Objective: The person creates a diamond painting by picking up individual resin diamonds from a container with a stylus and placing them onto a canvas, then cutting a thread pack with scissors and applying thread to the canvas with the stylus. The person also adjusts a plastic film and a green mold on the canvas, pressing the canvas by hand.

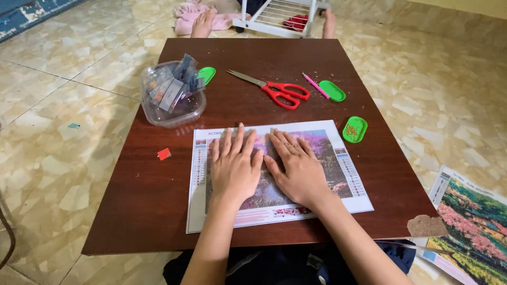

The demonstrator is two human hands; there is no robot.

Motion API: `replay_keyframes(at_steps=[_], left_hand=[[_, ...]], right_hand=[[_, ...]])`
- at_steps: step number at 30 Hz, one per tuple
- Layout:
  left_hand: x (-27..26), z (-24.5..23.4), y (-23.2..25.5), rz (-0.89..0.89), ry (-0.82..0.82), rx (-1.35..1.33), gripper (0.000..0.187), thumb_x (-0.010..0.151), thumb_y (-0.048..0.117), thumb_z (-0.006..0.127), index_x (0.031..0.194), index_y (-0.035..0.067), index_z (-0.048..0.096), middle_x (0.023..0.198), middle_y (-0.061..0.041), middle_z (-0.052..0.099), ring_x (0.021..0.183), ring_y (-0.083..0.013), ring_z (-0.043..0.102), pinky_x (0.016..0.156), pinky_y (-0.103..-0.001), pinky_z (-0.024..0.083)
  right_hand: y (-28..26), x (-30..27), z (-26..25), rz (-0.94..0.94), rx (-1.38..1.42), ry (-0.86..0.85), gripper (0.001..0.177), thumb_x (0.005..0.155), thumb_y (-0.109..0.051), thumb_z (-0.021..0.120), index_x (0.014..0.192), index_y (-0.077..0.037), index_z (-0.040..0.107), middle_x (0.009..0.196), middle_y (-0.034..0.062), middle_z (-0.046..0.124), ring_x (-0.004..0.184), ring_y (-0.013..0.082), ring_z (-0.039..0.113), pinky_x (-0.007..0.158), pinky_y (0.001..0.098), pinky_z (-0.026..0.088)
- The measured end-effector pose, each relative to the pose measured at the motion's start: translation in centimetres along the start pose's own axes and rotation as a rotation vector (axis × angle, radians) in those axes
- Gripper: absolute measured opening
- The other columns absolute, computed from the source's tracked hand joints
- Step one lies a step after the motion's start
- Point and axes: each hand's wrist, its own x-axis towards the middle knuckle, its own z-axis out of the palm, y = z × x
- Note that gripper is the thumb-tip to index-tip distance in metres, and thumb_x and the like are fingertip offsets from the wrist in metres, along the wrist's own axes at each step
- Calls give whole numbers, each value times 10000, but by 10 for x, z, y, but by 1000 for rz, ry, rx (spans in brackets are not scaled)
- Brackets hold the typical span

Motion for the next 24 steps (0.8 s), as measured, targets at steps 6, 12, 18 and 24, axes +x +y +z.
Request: replay_keyframes(at_steps=[6, 12, 18, 24], left_hand=[[-1, -3, -7, -19, 1, -2, 585, 1019, 479, 201, 1527, 237, 362, 1640, -57, 226, 1516, -297, 161, 1197, -527, 57], [-1, 0, -9, -3, 17, 16, 580, 1024, 458, 235, 1530, 201, 354, 1632, -99, 240, 1507, -334, 173, 1190, -560, 63], [-1, -7, -5, -49, -7, 9, 591, 1014, 483, 255, 1530, 213, 357, 1639, -87, 228, 1515, -323, 151, 1189, -558, 32], [3, -9, -15, -153, -20, -12, 873, 887, 722, 360, 1554, 163, 290, 1653, -159, 130, 1523, -376, 66, 1166, -635, -3]], right_hand=[[8, -4, -8, -35, 27, -7, 646, 1013, -526, 349, 1501, -105, 393, 1584, 88, 356, 1484, 237, 278, 1213, 446, 152], [17, -2, -16, -29, 83, -16, 644, 989, -518, 420, 1475, -96, 430, 1546, 114, 406, 1466, 225, 315, 1215, 432, 162], [29, -5, -15, -94, 113, 52, 598, 980, -434, 500, 1433, -45, 492, 1489, 149, 488, 1420, 307, 396, 1188, 461, 247], [20, -4, -26, -42, 159, -22, 589, 951, -361, 522, 1473, -102, 438, 1510, 149, 450, 1439, 278, 357, 1198, 479, 207]])
